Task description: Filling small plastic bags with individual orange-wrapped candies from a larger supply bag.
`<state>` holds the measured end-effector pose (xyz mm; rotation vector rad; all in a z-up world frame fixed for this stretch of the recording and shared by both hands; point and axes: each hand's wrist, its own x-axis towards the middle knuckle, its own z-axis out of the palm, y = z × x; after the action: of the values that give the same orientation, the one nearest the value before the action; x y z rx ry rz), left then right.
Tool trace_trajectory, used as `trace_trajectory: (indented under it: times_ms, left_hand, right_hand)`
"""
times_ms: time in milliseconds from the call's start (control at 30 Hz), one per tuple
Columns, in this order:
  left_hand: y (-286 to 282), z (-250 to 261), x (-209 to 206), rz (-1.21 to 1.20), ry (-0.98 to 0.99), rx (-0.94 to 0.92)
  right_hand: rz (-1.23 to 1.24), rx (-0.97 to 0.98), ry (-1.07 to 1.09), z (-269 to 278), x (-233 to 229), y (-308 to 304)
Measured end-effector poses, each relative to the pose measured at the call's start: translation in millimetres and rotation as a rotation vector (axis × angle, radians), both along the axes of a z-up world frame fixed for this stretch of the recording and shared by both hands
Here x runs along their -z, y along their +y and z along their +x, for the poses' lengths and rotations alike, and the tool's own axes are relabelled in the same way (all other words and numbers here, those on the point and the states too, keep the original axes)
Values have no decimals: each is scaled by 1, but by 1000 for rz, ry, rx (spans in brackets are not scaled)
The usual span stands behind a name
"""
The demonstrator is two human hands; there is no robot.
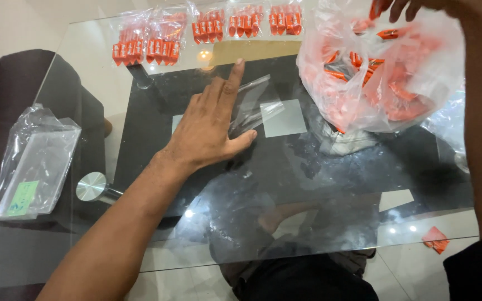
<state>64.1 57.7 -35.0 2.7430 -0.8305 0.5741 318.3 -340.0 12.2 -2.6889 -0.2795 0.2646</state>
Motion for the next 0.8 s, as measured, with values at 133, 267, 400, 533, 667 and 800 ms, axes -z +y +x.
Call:
trace_trajectory:
  times_ms: [133, 267, 400, 533, 667, 800]
  left_hand:
    - [-4, 3, 8, 14, 5, -6]
    - [-6, 3, 10, 1, 77, -6]
    - [-4, 5, 15, -10, 79, 21]
    - [-6, 4, 12, -9, 123, 18]
    - [-6, 4, 14, -9, 119, 27]
    - [-5, 5, 15, 19, 102, 69]
  right_hand:
    - [121, -95, 25, -31, -39, 28]
    - [245, -208, 51, -135, -92, 85]
    - [362, -312, 103, -184, -85, 107]
    - [498, -270, 122, -202, -54, 118]
    - [666, -137, 248, -203, -31, 121]
    - [697, -71, 367, -211, -20, 129]
